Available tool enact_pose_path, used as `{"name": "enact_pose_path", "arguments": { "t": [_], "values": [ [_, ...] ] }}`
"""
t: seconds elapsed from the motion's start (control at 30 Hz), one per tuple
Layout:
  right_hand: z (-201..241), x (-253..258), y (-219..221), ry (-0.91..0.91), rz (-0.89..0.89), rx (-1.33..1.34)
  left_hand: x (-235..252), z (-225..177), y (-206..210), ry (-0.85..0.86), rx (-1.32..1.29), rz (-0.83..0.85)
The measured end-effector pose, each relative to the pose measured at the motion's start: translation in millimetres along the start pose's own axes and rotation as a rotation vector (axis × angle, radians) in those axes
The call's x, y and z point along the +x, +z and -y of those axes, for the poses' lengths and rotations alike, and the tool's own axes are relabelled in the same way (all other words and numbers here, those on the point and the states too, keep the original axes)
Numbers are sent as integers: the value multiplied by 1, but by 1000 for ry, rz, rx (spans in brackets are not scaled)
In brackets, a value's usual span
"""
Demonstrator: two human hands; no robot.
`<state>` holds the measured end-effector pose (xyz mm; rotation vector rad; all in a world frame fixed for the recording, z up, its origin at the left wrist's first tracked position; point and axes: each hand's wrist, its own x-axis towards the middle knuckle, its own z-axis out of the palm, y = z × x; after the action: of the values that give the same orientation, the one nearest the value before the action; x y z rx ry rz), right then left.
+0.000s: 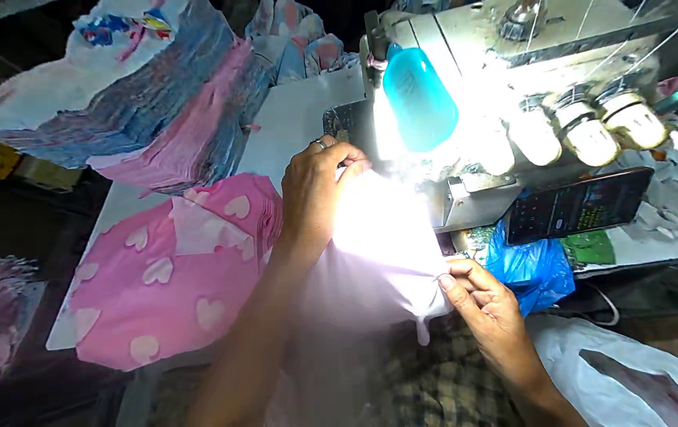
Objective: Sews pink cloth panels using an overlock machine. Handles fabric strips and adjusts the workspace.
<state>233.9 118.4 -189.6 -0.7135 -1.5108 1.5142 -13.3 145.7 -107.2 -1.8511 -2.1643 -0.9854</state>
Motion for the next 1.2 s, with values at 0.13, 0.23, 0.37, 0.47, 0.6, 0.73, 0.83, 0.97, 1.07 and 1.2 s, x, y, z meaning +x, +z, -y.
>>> {"name": "enact_pose_path", "arguments": {
  "t": [0.13, 0.23, 0.37, 0.47, 0.6, 0.73, 0.83, 0.97, 1.07, 1.2],
  "values": [
    [1, -2, 3, -5, 0, -16, 4, 3, 2, 9, 14, 18],
    [3, -3, 7, -11, 7, -2, 6, 5, 3, 10, 9, 9],
    [3, -8, 9, -17, 10, 9, 4, 5, 3, 37, 30, 13],
    [3, -9, 9, -15, -4, -6, 3, 5, 2, 40, 28, 9],
    [6, -1, 11, -24, -14, -17, 12, 1, 5, 29, 28, 13],
    [6, 11, 16, -32, -19, -32, 34, 6, 7, 10, 68, 41],
    [7, 15, 17, -37, -40, -64, 49, 27, 13, 19, -11, -33],
    [11, 9, 14, 13, -28, -42, 2, 40, -11, -196, -470, 256],
    [8, 3, 9, 27, -25, 23, -77, 43, -51, -277, -528, 640],
    [4, -1, 10, 69, -4, 116, -114, 74, -109, -236, -107, 406]
  ]
}}
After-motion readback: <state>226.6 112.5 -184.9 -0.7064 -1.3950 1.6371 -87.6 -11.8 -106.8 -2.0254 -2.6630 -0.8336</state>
